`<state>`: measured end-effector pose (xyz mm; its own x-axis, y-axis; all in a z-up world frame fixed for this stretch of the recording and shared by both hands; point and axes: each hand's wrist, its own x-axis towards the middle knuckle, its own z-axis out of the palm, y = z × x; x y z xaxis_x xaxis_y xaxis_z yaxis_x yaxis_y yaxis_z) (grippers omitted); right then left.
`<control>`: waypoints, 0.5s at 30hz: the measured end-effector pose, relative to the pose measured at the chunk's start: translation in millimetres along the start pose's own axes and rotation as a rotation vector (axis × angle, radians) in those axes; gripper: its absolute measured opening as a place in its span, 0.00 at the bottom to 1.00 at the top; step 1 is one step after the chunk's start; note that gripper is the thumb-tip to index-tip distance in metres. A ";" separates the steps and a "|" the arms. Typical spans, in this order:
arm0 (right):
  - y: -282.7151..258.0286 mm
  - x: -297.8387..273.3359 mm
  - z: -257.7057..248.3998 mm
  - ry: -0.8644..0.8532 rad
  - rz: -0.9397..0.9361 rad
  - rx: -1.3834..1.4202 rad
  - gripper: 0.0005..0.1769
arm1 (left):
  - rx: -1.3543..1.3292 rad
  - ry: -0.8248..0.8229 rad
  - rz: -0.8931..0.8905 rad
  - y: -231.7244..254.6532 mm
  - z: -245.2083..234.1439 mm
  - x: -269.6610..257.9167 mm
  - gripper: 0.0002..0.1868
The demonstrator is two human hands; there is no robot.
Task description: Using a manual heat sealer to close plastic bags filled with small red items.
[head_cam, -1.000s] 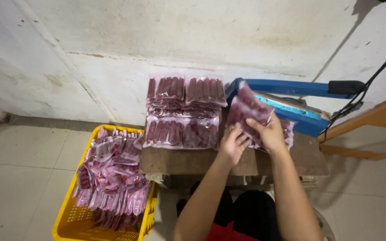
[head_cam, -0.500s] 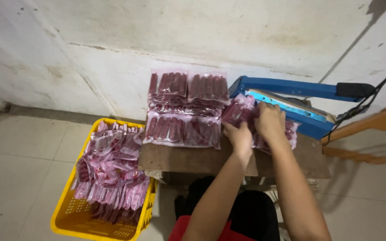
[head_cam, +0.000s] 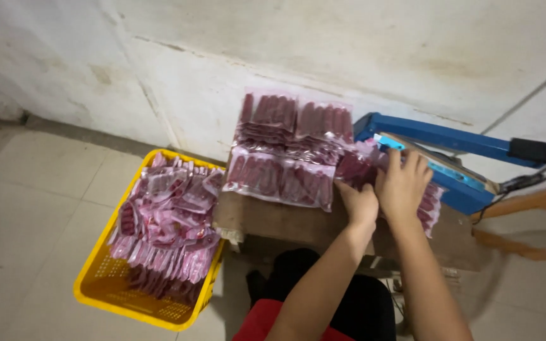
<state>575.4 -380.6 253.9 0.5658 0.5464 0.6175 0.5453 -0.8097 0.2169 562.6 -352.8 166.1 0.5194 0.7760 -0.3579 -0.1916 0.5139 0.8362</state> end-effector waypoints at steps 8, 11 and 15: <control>-9.5 -55.4 51.2 -0.400 -0.155 0.469 0.15 | 0.091 -0.356 0.368 57.6 -124.7 -60.3 0.22; -28.6 -64.9 44.6 -0.389 -0.158 0.354 0.21 | 0.131 -0.423 0.492 100.1 -216.5 -99.4 0.13; -78.4 -85.1 13.9 0.056 -0.189 0.382 0.14 | 0.281 -0.091 0.373 53.8 -357.0 -100.0 0.04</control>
<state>493.1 -360.6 173.9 0.4056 0.6563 0.6362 0.8317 -0.5538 0.0410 203.1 -272.2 98.5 0.5311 0.8472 0.0154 -0.1523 0.0776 0.9853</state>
